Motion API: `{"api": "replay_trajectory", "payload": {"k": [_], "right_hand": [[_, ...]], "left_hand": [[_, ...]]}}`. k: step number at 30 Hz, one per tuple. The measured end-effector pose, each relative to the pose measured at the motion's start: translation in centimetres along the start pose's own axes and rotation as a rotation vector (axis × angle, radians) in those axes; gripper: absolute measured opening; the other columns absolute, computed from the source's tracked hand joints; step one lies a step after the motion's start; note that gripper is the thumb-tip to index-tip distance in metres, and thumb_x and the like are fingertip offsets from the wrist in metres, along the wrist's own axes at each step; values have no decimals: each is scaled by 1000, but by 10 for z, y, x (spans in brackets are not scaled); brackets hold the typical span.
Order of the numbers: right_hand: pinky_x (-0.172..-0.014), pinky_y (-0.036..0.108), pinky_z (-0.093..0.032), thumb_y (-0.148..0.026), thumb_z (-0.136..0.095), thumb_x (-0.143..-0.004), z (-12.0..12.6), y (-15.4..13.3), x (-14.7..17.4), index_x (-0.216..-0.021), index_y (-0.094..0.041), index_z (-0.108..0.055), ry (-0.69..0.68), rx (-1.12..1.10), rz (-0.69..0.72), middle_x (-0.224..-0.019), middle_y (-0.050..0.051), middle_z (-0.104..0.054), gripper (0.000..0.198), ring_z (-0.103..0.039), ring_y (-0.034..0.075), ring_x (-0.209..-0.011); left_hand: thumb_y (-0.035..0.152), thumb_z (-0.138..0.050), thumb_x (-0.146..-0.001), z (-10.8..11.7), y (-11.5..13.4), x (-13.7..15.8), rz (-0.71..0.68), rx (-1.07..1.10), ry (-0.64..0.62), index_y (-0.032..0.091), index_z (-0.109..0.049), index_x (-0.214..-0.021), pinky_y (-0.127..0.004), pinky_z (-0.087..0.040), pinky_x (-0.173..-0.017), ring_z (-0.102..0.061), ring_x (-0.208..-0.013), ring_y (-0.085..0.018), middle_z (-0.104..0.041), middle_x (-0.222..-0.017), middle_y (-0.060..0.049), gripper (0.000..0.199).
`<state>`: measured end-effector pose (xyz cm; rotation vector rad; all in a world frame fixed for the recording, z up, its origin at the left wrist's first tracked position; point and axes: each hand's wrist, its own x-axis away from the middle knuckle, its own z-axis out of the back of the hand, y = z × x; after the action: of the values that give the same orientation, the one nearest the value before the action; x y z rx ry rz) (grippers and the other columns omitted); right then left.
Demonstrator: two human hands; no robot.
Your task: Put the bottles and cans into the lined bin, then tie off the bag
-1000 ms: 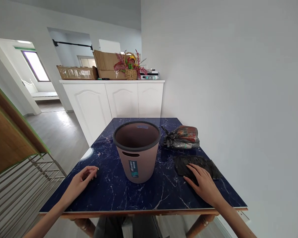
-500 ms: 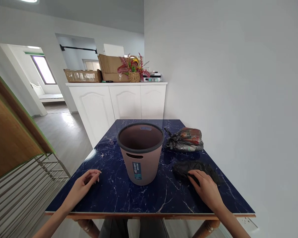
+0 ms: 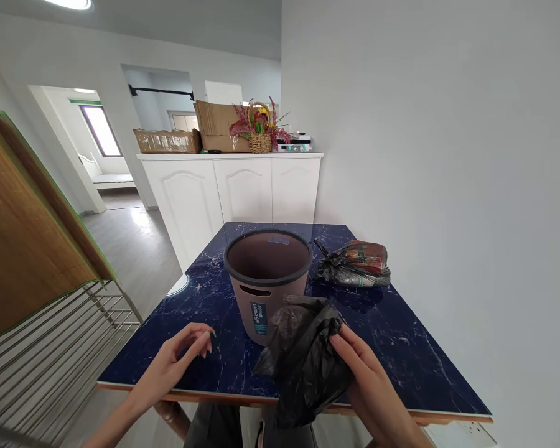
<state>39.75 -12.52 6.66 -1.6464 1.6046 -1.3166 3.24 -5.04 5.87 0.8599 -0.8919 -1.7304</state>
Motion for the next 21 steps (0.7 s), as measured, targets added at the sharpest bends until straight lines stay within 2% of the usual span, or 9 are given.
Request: {"api": "replay_trajectory", "payload": {"k": [3,5,7,10,12,15,18,21], "right_hand": [[-96,45,-63,-63,-94,-70,-26,-5,7,-131,-34,-77,-34,-14,-25,-135,7,-76,69,-70,38,-126],[-100,45,-61,-65,-93,-71,-43,-6,12,-131,-35,-78,-108,-11,-9,-136,6,-76,69,-67,37,-130],[-103,43,-60,-67,-90,-75,-57,-6,15,-130,-34,-78,-189,2,19,-136,6,-75,65,-65,36,-133],[-107,39,-57,-64,-84,-84,-71,-1,17,-129,-34,-77,-280,34,67,-136,4,-75,55,-62,31,-137],[-107,37,-56,-63,-83,-86,-76,3,18,-128,-34,-76,-296,34,85,-136,3,-75,51,-61,30,-138],[-107,37,-56,-66,-85,-82,-81,8,20,-125,-32,-77,-259,13,80,-138,3,-73,56,-62,30,-136],[-105,39,-58,-74,-85,-75,-83,13,22,-125,-31,-76,-203,38,67,-140,5,-72,66,-61,34,-138],[-109,42,-56,-76,-77,-83,-82,18,23,-134,-33,-71,-210,110,88,-149,5,-67,68,-56,35,-144]], "left_hand": [[56,-48,-108,-12,39,2,-63,30,-65,24,-70,-114,-31,-55,-88,-70,-93,-22,-75,-101,-6,38],[56,-46,-109,-19,59,6,-100,15,-97,25,-70,-119,-31,-55,-94,-69,-104,-23,-75,-113,-7,40],[60,-45,-108,-24,72,12,-128,-18,-116,26,-69,-130,-34,-55,-98,-67,-114,-27,-74,-122,-9,47],[67,-32,-108,-26,79,22,-181,-60,-37,27,-68,-139,-39,-55,-103,-64,-121,-30,-73,-127,-10,62],[69,-28,-107,-25,82,26,-244,-80,15,26,-72,-132,-39,-55,-102,-64,-117,-30,-74,-121,-10,67],[64,-43,-106,-20,93,28,-305,-121,23,24,-75,-109,-35,-55,-93,-64,-101,-27,-73,-104,-9,52],[52,-53,-105,-14,105,30,-276,-158,74,23,-68,-86,-31,-52,-82,-61,-88,-23,-70,-89,-6,38],[50,-53,-105,-8,108,34,-230,-180,184,24,-64,-79,-32,-49,-75,-60,-79,-22,-68,-82,-5,39]]}}
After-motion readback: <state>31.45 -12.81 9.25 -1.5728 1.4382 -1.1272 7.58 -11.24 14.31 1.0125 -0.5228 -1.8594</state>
